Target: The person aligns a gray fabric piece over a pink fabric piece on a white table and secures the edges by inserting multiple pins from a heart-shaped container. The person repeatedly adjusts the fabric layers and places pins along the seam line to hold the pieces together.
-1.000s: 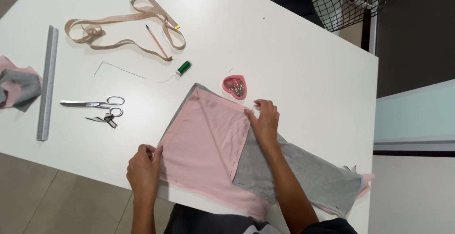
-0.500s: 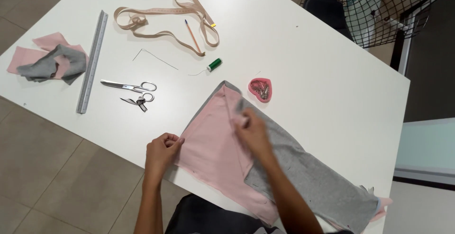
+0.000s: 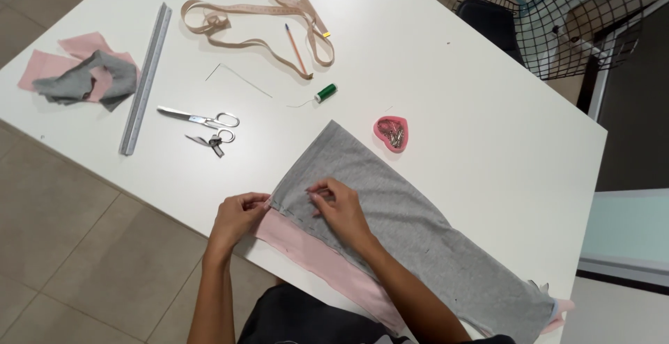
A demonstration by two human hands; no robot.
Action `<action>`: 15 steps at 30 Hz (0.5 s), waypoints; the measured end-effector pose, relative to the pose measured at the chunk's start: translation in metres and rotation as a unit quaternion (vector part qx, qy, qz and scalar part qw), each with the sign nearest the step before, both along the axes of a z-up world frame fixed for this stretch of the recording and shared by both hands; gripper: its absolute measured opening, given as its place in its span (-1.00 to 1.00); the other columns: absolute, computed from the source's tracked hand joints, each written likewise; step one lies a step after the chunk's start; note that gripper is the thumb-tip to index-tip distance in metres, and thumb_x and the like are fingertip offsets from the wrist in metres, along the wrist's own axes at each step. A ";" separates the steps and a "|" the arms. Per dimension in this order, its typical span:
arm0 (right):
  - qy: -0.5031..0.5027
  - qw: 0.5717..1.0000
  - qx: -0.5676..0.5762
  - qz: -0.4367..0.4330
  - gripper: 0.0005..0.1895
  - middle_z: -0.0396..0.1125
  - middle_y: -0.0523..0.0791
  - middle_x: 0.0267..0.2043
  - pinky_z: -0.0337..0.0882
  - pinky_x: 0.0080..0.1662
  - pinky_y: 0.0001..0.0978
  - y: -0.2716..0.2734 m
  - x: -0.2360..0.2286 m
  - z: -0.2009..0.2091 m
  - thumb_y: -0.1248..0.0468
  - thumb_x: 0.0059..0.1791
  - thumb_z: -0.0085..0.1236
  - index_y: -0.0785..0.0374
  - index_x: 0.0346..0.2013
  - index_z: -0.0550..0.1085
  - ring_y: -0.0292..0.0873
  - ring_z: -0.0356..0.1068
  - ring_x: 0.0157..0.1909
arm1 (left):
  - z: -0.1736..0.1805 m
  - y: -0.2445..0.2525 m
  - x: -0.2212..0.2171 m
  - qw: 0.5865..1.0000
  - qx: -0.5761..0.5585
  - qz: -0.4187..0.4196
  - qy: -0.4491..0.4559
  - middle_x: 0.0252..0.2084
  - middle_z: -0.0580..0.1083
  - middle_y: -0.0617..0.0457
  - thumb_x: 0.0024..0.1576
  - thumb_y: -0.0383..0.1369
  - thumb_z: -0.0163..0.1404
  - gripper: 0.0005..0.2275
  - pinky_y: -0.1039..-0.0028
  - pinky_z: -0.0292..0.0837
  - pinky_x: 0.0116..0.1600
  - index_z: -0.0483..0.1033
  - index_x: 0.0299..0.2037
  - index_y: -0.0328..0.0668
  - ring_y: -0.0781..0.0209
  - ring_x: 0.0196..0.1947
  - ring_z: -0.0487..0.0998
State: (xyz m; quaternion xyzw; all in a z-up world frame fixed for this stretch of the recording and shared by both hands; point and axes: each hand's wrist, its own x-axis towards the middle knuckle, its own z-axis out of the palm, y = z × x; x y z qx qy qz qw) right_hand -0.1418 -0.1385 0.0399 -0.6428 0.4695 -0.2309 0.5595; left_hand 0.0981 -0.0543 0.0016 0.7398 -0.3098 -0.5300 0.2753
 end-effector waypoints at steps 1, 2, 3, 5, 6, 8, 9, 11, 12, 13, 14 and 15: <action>0.031 0.993 -0.112 0.015 -0.87 0.59 -0.08 -0.26 0.60 -0.24 -0.38 0.001 -0.007 -0.006 0.34 0.09 0.30 0.15 -0.07 0.60 -0.13 0.62 -0.34 | -0.002 0.000 0.001 1.000 0.002 0.001 0.000 -0.12 0.76 -0.06 0.10 -0.17 0.28 -0.64 0.16 0.54 0.13 0.79 0.10 0.03 -0.12 -0.01 0.72; 0.063 0.973 -0.220 0.035 -0.86 0.57 -0.15 -0.18 0.58 -0.18 -0.34 0.003 -0.016 -0.012 0.36 0.04 0.36 0.10 -0.12 0.65 -0.13 0.60 -0.25 | -0.005 0.003 -0.001 1.000 0.006 0.006 0.003 -0.13 0.76 -0.04 0.10 -0.16 0.29 -0.64 0.17 0.54 0.12 0.79 0.11 0.04 -0.09 -0.02 0.72; 0.064 0.973 -0.220 0.036 -0.86 0.57 -0.15 -0.18 0.58 -0.18 -0.34 0.005 -0.011 -0.010 0.36 0.04 0.36 0.10 -0.12 0.65 -0.13 0.60 -0.25 | 0.001 0.001 -0.001 1.000 0.006 0.007 0.004 -0.13 0.76 -0.04 0.10 -0.16 0.29 -0.64 0.17 0.54 0.12 0.79 0.11 0.04 -0.09 -0.02 0.72; -0.015 0.974 -0.201 0.107 -0.85 0.57 -0.07 -0.06 0.57 0.04 -0.21 0.017 -0.005 -0.006 0.38 0.08 0.29 0.15 -0.07 0.66 0.03 0.59 0.01 | 0.013 0.002 -0.003 1.000 0.002 0.002 -0.006 -0.12 0.76 -0.07 0.12 -0.19 0.26 -0.65 0.14 0.54 0.12 0.78 0.10 0.02 -0.15 0.00 0.72; -0.015 0.974 -0.202 0.103 -0.85 0.57 -0.07 -0.06 0.57 0.04 -0.21 0.022 -0.004 -0.013 0.38 0.08 0.29 0.15 -0.07 0.66 0.03 0.59 0.01 | 0.004 0.003 -0.004 1.000 0.002 -0.002 -0.007 -0.12 0.76 -0.07 0.12 -0.19 0.26 -0.65 0.14 0.54 0.12 0.78 0.10 0.02 -0.15 0.00 0.72; 0.001 0.963 -0.212 0.168 -0.84 0.53 0.02 0.05 0.54 0.13 -0.04 0.029 0.002 -0.026 0.33 0.13 0.23 0.21 0.00 0.64 0.15 0.54 0.10 | -0.014 0.003 -0.003 1.000 0.002 0.001 -0.010 -0.13 0.76 -0.04 0.13 -0.14 0.26 -0.66 0.13 0.55 0.11 0.78 0.10 0.05 -0.14 -0.01 0.73; -0.002 0.962 -0.215 0.168 -0.84 0.53 0.02 0.05 0.54 0.13 -0.04 0.027 0.004 -0.023 0.33 0.13 0.23 0.21 0.00 0.64 0.15 0.54 0.10 | -0.008 0.000 -0.003 1.000 0.000 0.001 -0.013 -0.13 0.76 -0.04 0.13 -0.14 0.26 -0.66 0.13 0.55 0.11 0.78 0.10 0.05 -0.14 -0.01 0.73; -0.021 0.964 -0.246 0.100 -0.87 0.56 -0.04 -0.04 0.56 0.08 -0.14 0.030 0.005 -0.019 0.33 0.12 0.26 0.17 -0.05 0.67 0.08 0.57 0.03 | 0.002 0.002 -0.004 1.000 0.004 -0.006 -0.018 -0.11 0.76 -0.02 0.15 -0.19 0.25 -0.66 0.17 0.55 0.10 0.78 0.12 0.05 -0.11 -0.01 0.73; -0.022 0.964 -0.245 0.102 -0.87 0.56 -0.04 -0.04 0.56 0.08 -0.14 0.028 0.007 -0.017 0.33 0.12 0.26 0.17 -0.05 0.67 0.08 0.57 0.03 | 0.003 0.003 -0.005 1.000 0.005 -0.004 -0.018 -0.11 0.76 -0.02 0.15 -0.19 0.25 -0.66 0.17 0.55 0.10 0.78 0.12 0.05 -0.11 -0.01 0.73; -0.018 0.958 -0.265 0.104 -0.87 0.56 -0.07 -0.03 0.55 0.09 -0.16 0.025 0.008 -0.015 0.32 0.14 0.24 0.15 -0.04 0.68 0.06 0.56 0.03 | 0.004 0.003 -0.005 1.000 0.004 0.000 -0.014 -0.11 0.76 -0.03 0.15 -0.18 0.25 -0.66 0.17 0.55 0.10 0.78 0.12 0.03 -0.11 -0.01 0.73; -0.013 0.952 -0.287 0.103 -0.86 0.55 -0.09 -0.02 0.54 0.10 -0.18 0.023 0.010 -0.013 0.31 0.16 0.22 0.12 -0.03 0.68 0.03 0.55 0.04 | 0.006 0.003 -0.005 1.000 0.002 0.001 -0.011 -0.10 0.76 -0.05 0.16 -0.18 0.25 -0.66 0.18 0.55 0.10 0.78 0.13 0.01 -0.10 0.00 0.73; -0.013 0.953 -0.286 0.102 -0.86 0.55 -0.09 -0.02 0.54 0.10 -0.18 0.023 0.014 -0.025 0.31 0.16 0.22 0.12 -0.03 0.68 0.03 0.55 0.04 | 0.003 0.003 -0.005 1.000 0.002 0.000 -0.011 -0.10 0.76 -0.05 0.16 -0.18 0.25 -0.66 0.18 0.55 0.10 0.78 0.13 0.01 -0.10 0.00 0.73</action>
